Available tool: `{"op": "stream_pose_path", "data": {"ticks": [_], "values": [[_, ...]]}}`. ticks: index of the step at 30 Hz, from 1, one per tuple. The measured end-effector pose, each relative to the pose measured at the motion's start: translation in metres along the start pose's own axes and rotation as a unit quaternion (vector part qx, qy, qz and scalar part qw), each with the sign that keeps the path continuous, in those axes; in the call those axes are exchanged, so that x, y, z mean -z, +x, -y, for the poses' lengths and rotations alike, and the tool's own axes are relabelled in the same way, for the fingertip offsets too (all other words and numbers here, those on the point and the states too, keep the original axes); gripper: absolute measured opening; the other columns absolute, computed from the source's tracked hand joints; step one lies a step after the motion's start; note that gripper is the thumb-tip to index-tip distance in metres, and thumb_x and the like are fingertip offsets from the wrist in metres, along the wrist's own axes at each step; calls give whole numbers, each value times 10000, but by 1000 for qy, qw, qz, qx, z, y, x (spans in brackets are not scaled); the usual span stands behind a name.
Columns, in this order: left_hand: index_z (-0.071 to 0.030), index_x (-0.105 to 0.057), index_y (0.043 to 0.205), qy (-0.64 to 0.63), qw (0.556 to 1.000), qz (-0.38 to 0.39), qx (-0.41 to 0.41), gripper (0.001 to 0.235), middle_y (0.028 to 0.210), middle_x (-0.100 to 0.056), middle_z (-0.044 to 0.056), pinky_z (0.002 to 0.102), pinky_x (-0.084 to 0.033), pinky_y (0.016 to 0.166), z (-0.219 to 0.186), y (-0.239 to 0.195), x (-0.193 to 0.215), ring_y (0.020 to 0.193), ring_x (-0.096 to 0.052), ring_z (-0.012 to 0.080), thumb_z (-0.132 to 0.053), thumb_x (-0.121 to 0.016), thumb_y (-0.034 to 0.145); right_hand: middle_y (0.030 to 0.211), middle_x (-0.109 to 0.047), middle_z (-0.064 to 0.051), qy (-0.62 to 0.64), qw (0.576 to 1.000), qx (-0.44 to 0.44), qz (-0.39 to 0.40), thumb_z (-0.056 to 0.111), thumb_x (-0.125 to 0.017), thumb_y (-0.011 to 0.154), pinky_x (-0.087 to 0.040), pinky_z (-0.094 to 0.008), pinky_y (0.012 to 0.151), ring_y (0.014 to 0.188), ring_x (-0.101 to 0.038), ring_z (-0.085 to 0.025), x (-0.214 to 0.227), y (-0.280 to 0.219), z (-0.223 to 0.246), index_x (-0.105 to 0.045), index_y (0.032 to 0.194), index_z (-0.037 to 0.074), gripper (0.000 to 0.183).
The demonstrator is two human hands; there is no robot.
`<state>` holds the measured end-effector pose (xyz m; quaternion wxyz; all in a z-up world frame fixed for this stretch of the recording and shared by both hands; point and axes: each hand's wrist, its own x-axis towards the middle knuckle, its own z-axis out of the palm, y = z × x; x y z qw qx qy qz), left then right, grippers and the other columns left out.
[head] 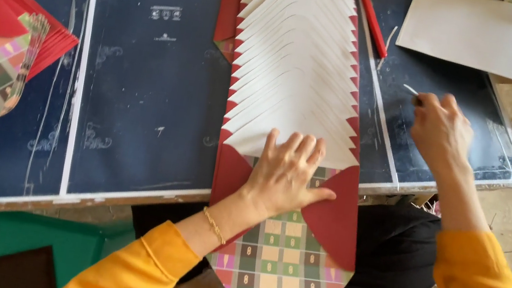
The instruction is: The person folds a stack of white paper sheets with red edges on a table. They use a red-handled tool to crease the folds and then place the folded stack into a patterned paper bag.
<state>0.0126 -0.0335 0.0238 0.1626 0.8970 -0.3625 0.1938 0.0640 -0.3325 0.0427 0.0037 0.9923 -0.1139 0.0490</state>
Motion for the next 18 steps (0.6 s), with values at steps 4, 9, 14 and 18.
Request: {"op": "stream_pose_path", "data": {"ticks": [4, 9, 14, 18], "values": [[-24, -573, 1274, -56, 998, -1, -18, 845, 966, -548, 94, 541, -453, 910, 1, -7, -18, 938, -558, 245, -726, -570, 802, 1028, -526, -52, -59, 966, 166, -188, 288, -650, 991, -493, -418, 844, 1063, -527, -281, -55, 74, 12, -733, 1160, 231, 196], [-52, -616, 1245, 14, 1000, -9, -24, 836, 1025, -631, 61, 417, -446, 803, 1, -3, -4, 911, -554, 229, -772, -560, 824, 1037, -476, -160, 251, 954, 163, -1, 46, -407, 1003, -398, -446, 874, 1053, -456, -356, -32, 137, 78, -660, 1279, 50, 375], [-47, -604, 1247, 4, 1000, -12, -12, 823, 1038, -631, 71, 431, -445, 823, 3, -5, -3, 918, -546, 238, -751, -585, 821, 1112, -472, -160, 296, 949, 87, 67, 121, -401, 1006, -347, -495, 958, 1129, -419, -371, -47, 173, 98, -644, 1262, 107, 353], [-53, -603, 1249, 2, 1000, -11, -9, 835, 1032, -633, 59, 432, -451, 846, 4, -6, -5, 929, -558, 226, -762, -587, 810, 1001, -485, -74, 370, 924, 98, 2, 259, -633, 971, -405, -378, 789, 925, -465, -220, -41, 170, 94, -647, 970, 104, 156]]}}
